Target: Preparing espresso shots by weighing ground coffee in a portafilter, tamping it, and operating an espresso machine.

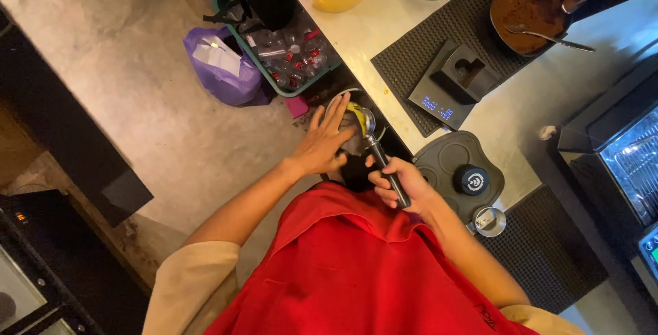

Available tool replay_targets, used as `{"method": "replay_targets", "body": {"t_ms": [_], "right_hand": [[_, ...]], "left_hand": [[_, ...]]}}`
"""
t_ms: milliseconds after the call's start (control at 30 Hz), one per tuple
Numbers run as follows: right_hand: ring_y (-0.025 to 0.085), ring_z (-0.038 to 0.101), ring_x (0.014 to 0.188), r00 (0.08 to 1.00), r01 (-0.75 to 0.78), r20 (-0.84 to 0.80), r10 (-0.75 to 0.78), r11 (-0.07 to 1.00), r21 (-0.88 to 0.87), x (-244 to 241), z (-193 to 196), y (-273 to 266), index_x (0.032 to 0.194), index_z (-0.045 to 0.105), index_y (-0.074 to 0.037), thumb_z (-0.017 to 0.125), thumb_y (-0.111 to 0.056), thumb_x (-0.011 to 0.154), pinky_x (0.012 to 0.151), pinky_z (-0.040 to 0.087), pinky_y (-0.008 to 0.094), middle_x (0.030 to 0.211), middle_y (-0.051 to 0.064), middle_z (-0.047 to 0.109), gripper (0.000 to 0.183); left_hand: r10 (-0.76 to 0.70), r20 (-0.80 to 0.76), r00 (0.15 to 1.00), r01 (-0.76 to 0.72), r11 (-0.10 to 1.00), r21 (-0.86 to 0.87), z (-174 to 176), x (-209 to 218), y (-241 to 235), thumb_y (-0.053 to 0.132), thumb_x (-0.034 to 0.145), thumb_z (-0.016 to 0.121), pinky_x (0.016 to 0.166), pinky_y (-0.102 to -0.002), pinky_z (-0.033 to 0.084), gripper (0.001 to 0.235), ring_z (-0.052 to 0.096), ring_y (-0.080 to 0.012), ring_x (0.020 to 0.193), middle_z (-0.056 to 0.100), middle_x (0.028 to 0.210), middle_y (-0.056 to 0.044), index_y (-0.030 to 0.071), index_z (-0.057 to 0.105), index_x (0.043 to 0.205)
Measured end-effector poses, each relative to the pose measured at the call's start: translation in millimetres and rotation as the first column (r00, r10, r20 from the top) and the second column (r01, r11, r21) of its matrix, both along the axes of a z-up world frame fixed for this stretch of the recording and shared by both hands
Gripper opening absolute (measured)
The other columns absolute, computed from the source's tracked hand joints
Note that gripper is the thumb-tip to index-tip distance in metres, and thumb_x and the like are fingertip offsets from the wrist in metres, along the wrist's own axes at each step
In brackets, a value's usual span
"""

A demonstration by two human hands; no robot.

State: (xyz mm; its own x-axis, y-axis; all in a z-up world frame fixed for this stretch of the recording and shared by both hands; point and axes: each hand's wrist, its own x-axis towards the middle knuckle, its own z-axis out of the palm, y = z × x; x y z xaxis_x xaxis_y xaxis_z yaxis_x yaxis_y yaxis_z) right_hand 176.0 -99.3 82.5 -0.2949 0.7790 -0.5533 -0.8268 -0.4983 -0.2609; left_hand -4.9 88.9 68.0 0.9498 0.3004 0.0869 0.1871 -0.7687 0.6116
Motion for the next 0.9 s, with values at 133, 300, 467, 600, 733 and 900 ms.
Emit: {"method": "replay_targets", "body": {"t_ms": [133, 300, 467, 600, 733, 900], "right_hand": [[0.022, 0.043, 0.029, 0.907, -0.03, 0.419, 0.031, 1.0, -0.009, 7.2, 20.4, 8.3, 0.119, 0.051, -0.004, 0.048, -0.01, 0.085, 0.023, 0.048, 0.039, 0.056, 0.007, 0.038, 0.034], [0.016, 0.038, 0.032, 0.958, 0.062, 0.285, -0.024, 0.99, -0.126, -17.3, 15.6, 14.9, 0.12, 0.051, -0.01, 0.05, -0.022, 0.084, 0.024, 0.046, 0.035, 0.057, 0.002, 0.032, 0.038], [0.025, 0.054, 0.032, 0.605, -0.047, 0.787, 0.122, 0.992, -0.117, -21.7, 48.8, 33.7, 0.105, 0.06, -0.006, 0.05, -0.012, 0.088, 0.027, 0.047, 0.036, 0.049, 0.011, 0.05, 0.021], [0.048, 0.07, 0.108, -0.12, -0.202, 0.975, 0.189, 0.956, -0.211, -35.9, 65.0, 21.2, 0.161, 0.035, -0.013, 0.051, -0.015, 0.097, 0.091, 0.055, 0.059, 0.123, 0.031, 0.069, 0.066], [0.042, 0.072, 0.088, -0.427, -0.274, 0.9, 0.091, 0.935, -0.224, -40.0, 1.8, 1.5, 0.165, 0.032, -0.014, 0.048, -0.019, 0.106, 0.075, 0.059, 0.055, 0.104, 0.021, 0.069, 0.061], [0.038, 0.072, 0.079, -0.557, -0.208, 0.83, 0.015, 0.965, -0.157, -39.9, -35.8, -7.4, 0.165, 0.036, -0.02, 0.05, -0.026, 0.108, 0.065, 0.059, 0.052, 0.095, 0.013, 0.066, 0.059]], "left_hand": [[0.17, -0.198, 0.965, -0.11, 0.953, 0.281, 36.9, 10.5, -10.3, 0.003, 0.082, 0.075, 0.119, -0.075, 0.014, 0.029, 0.011, -0.0447, 0.161, 0.011, 0.175, -0.023, 0.009, 0.069, 0.109], [0.083, -0.302, 0.95, -0.189, 0.92, -0.342, 31.1, 20.9, -16.6, 0.018, 0.079, 0.073, 0.119, -0.076, 0.022, 0.07, 0.018, -0.0472, 0.158, -0.007, 0.174, -0.024, -0.003, 0.052, 0.143], [0.439, -0.236, 0.867, -0.488, 0.845, -0.219, -28.9, 32.0, -40.6, 0.046, 0.088, 0.071, 0.107, -0.058, 0.037, 0.042, 0.07, -0.0343, 0.114, 0.076, 0.106, -0.02, 0.007, 0.079, 0.101], [0.559, -0.436, 0.705, -0.682, 0.366, -0.634, -48.7, 6.3, -13.9, 0.052, 0.101, 0.065, 0.105, -0.051, 0.05, 0.042, 0.072, -0.0271, 0.114, 0.078, 0.116, -0.01, 0.017, 0.079, 0.12], [0.649, -0.581, 0.49, -0.725, -0.067, -0.686, -11.3, -26.4, 0.5, 0.057, 0.104, 0.062, 0.121, -0.055, 0.035, 0.067, 0.044, -0.0327, 0.148, 0.049, 0.157, -0.016, 0.011, 0.052, 0.152], [0.712, -0.561, 0.422, -0.491, -0.341, -0.802, -56.9, -44.0, 26.9, 0.038, 0.107, 0.065, 0.097, -0.042, 0.059, 0.059, 0.064, -0.03, 0.127, 0.061, 0.14, -0.021, -0.001, 0.047, 0.148]]}}
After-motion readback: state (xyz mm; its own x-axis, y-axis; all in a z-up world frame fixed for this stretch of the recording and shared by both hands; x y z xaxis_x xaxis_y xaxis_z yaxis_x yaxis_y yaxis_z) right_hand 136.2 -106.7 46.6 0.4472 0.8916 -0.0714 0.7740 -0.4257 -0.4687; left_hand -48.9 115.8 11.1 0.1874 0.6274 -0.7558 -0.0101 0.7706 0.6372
